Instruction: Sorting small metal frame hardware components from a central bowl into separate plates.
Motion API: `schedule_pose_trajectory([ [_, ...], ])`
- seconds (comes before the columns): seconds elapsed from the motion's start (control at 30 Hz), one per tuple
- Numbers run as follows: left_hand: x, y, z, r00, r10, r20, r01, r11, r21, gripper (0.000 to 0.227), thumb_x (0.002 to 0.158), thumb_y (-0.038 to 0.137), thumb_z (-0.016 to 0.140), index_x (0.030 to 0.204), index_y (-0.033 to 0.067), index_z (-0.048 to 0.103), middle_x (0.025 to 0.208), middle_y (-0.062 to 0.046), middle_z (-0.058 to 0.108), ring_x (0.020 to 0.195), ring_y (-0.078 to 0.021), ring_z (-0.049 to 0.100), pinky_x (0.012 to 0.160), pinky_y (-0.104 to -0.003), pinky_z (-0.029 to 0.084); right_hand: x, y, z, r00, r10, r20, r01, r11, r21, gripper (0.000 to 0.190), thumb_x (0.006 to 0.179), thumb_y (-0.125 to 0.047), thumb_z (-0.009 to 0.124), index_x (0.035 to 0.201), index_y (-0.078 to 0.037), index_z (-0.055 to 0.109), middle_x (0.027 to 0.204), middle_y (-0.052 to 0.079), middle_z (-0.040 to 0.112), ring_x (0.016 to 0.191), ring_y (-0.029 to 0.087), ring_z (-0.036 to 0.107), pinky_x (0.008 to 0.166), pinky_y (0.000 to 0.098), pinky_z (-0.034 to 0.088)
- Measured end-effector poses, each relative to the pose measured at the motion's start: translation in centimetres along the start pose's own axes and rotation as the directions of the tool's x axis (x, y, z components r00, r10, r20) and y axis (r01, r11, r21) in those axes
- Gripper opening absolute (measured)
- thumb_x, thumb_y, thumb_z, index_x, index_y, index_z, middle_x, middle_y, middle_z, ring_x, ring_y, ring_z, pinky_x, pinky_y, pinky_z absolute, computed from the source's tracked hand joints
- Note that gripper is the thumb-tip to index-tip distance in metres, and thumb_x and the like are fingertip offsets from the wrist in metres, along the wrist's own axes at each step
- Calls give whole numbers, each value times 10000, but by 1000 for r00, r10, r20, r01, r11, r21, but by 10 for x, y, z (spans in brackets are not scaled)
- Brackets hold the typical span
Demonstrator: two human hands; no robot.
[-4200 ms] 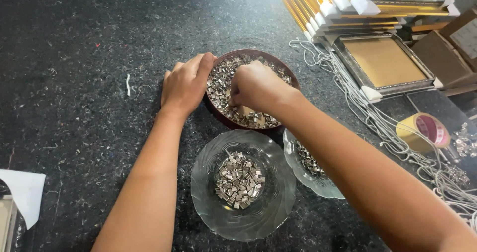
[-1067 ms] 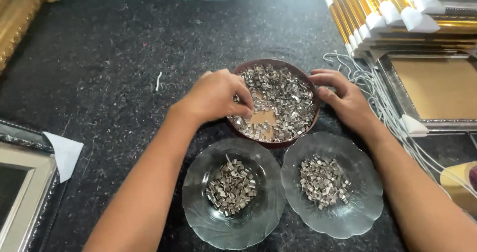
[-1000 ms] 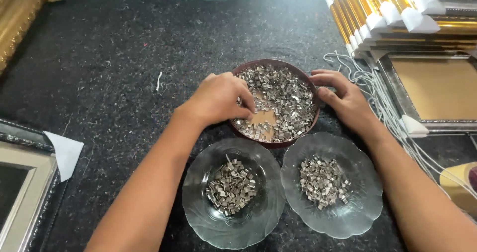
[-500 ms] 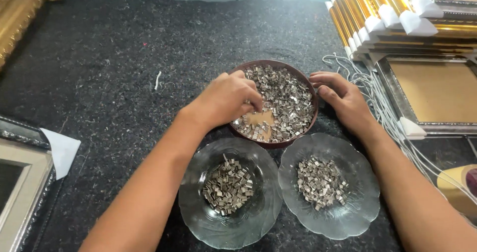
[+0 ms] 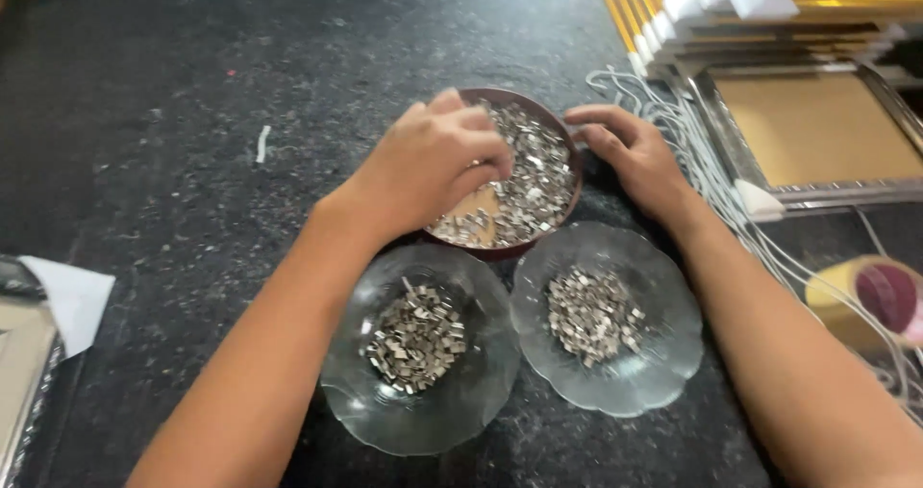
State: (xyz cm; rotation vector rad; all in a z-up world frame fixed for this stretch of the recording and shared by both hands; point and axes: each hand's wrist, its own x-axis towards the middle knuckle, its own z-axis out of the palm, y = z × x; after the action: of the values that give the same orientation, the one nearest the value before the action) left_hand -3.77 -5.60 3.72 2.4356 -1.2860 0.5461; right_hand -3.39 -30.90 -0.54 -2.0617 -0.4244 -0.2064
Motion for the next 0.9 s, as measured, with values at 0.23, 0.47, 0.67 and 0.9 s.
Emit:
schedule_pose_trajectory([
  [0.23, 13, 63, -32, 962, 241, -132, -272, 903, -333, 144, 740, 37, 704, 828, 101, 610, 832, -30, 609, 824, -237, 496, 767, -358, 411, -3, -15, -3, 999, 41, 15, -40, 995, -89, 394, 840, -417, 429, 1074, -132, 567, 1108, 35, 564, 1011, 145, 522, 878, 280, 390],
  [0.47, 11, 36, -24, 998, -9, 66, 25, 970, -244, 218, 781, 82, 593, 987, 145, 631, 984, -24, 652, 911, -184, 579, 873, -353, 430, -3, -22, -2, 995, 93, 37, -92, 995, -31, 517, 766, -555, 430, 1064, -153, 563, 1112, 40, 577, 978, 163, 571, 864, 327, 429],
  [0.67, -18, -44, 2, 980, -198, 20, 176, 907, 383, 171, 718, 205, 672, 878, 260, 644, 830, 60, 623, 818, -192, 549, 660, -378, 441, 0, -11, 2, 997, 71, 4, -72, 996, 51, 405, 837, -411, 456, 1095, -121, 572, 1071, 77, 593, 933, 205, 607, 844, 326, 444],
  [0.9, -18, -43, 12, 963, -266, 36, 236, 902, 362, 109, 606, 281, 726, 670, 303, 640, 710, 92, 562, 816, -154, 486, 674, -316, 402, -2, -13, 3, 989, 141, -33, -141, 990, 4, 376, 855, -384, 469, 1137, -173, 598, 846, 82, 642, 871, 172, 576, 812, 318, 431],
])
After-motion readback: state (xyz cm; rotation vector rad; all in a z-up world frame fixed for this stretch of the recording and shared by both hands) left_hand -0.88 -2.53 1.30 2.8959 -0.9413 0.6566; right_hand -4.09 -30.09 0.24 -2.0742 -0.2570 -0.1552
